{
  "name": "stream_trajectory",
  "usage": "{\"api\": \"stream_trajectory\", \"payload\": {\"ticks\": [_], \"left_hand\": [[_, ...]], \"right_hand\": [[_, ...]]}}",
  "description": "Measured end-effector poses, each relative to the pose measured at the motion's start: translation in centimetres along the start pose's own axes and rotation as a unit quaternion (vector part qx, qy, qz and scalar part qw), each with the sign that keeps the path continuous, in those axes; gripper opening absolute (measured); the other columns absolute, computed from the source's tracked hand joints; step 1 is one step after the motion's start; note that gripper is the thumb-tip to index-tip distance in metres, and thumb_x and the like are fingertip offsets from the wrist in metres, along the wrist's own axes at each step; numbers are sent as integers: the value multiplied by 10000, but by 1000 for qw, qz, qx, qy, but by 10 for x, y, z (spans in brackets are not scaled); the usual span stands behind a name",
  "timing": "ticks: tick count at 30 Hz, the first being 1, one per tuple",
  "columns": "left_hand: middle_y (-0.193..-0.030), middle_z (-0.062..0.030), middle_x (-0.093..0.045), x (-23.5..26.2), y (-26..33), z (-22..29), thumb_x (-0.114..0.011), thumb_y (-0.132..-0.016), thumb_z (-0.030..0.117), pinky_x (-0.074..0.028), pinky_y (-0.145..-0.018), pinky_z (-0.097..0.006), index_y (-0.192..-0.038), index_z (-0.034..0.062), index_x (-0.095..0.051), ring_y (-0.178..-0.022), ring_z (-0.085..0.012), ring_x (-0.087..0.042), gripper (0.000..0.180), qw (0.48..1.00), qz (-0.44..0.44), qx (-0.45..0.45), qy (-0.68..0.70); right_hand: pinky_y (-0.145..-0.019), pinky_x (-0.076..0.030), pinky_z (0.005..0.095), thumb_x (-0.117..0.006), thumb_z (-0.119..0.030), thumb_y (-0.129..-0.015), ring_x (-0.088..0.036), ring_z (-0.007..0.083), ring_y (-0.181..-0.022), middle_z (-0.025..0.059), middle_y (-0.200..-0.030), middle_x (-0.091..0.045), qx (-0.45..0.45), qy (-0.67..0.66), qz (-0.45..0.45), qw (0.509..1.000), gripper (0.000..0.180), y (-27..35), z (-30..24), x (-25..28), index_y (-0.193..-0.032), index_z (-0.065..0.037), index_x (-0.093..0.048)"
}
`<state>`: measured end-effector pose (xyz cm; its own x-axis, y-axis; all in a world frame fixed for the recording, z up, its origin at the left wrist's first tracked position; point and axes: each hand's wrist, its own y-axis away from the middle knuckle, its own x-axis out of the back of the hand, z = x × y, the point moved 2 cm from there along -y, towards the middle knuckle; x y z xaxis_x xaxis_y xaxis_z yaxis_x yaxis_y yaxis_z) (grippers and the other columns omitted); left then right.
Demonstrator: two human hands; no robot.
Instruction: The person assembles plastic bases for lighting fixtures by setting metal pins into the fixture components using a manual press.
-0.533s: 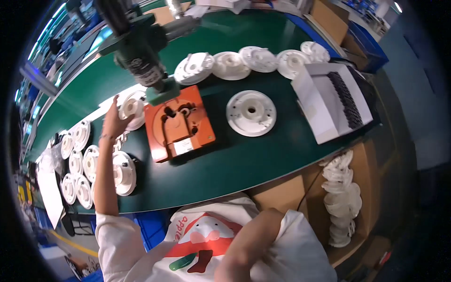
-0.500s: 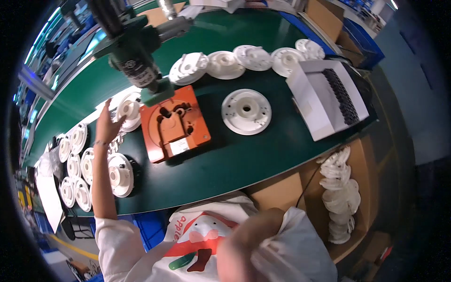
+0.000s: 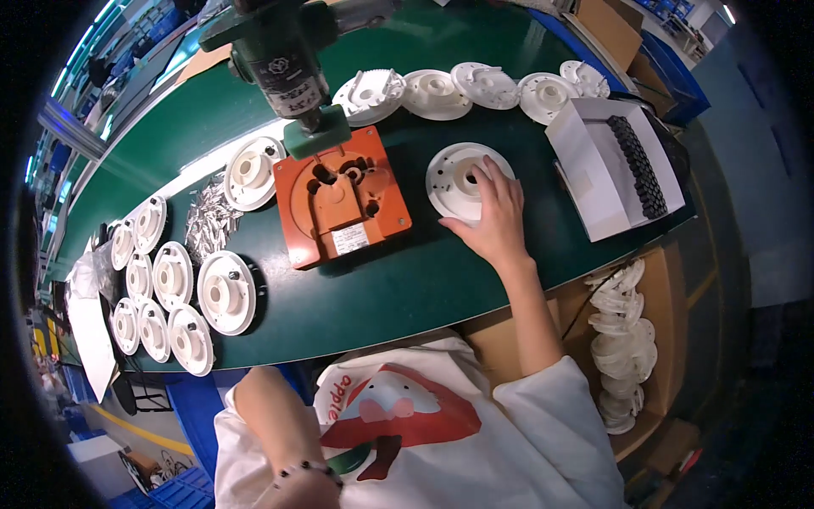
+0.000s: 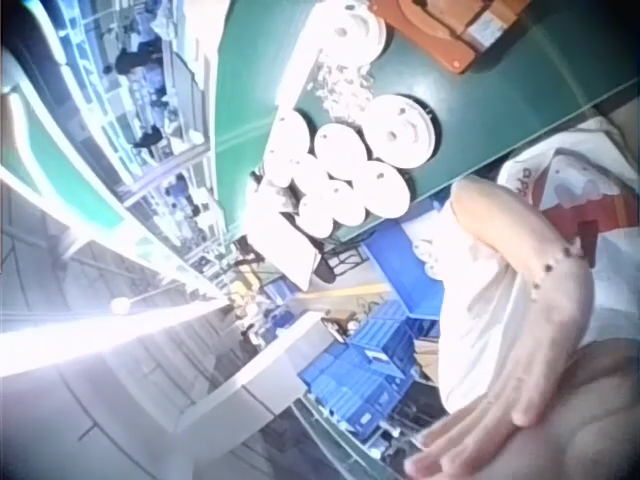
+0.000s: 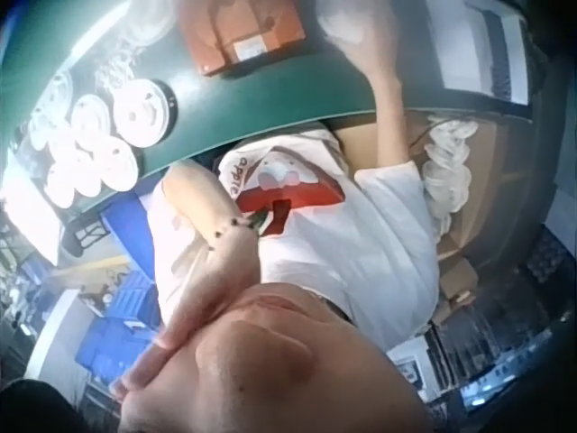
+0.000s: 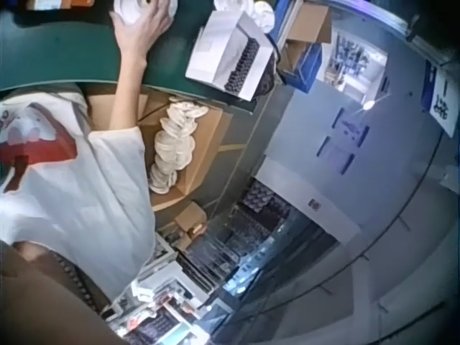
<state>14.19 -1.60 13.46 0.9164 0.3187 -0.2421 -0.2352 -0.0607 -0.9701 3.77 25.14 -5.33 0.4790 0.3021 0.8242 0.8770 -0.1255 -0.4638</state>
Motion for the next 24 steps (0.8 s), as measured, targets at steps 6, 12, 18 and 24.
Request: {"api": "stream_trajectory", "payload": {"ticks": [6, 12, 18, 24], "left_hand": [[-1124, -232, -538, 127, 77, -95, -512, -881, 328, -448, -840, -322, -1240, -51, -405, -1031, -260, -551, 534, 712, 212, 8, -669], [-1186, -256, -463, 29, 140, -16, -536, -849, 322, -459, -795, -474, -1367, 61, -220, -1017, -395, -523, 660, -263, 118, -264, -921], [-1293, -276, -345, 27, 149, -26, -534, -846, 278, -410, -875, -499, -1388, 74, -149, -1134, -392, -437, 695, -352, 224, -261, -870], [-1287, -249, -373, 2, 160, -19, -531, -764, 36, -341, -955, -459, -1345, 58, -245, -1155, -393, -411, 648, -406, 322, -264, -813]], "right_hand": [[-932, -347, 437, -797, -168, -487, -432, 352, -1106, 162, -1210, -461, 53, -62, 39, 996, 824, -8, -38, -5, -1213, -62, -422], [-1003, -267, 468, -792, -60, -469, -304, 365, -1242, 185, -1369, -295, 46, -57, -45, 996, 918, 23, 19, -5, -1283, -67, -369], [-898, -444, 309, -568, -553, -750, -516, 307, -1069, 151, -1218, -503, 149, -41, 86, 984, 597, -5, -43, 21, -1122, -86, -582], [-988, -287, 484, -769, -59, -465, -319, 389, -1229, 186, -1367, -308, 172, -129, -39, 976, 909, -13, -84, 18, -1290, -61, -386]]}}
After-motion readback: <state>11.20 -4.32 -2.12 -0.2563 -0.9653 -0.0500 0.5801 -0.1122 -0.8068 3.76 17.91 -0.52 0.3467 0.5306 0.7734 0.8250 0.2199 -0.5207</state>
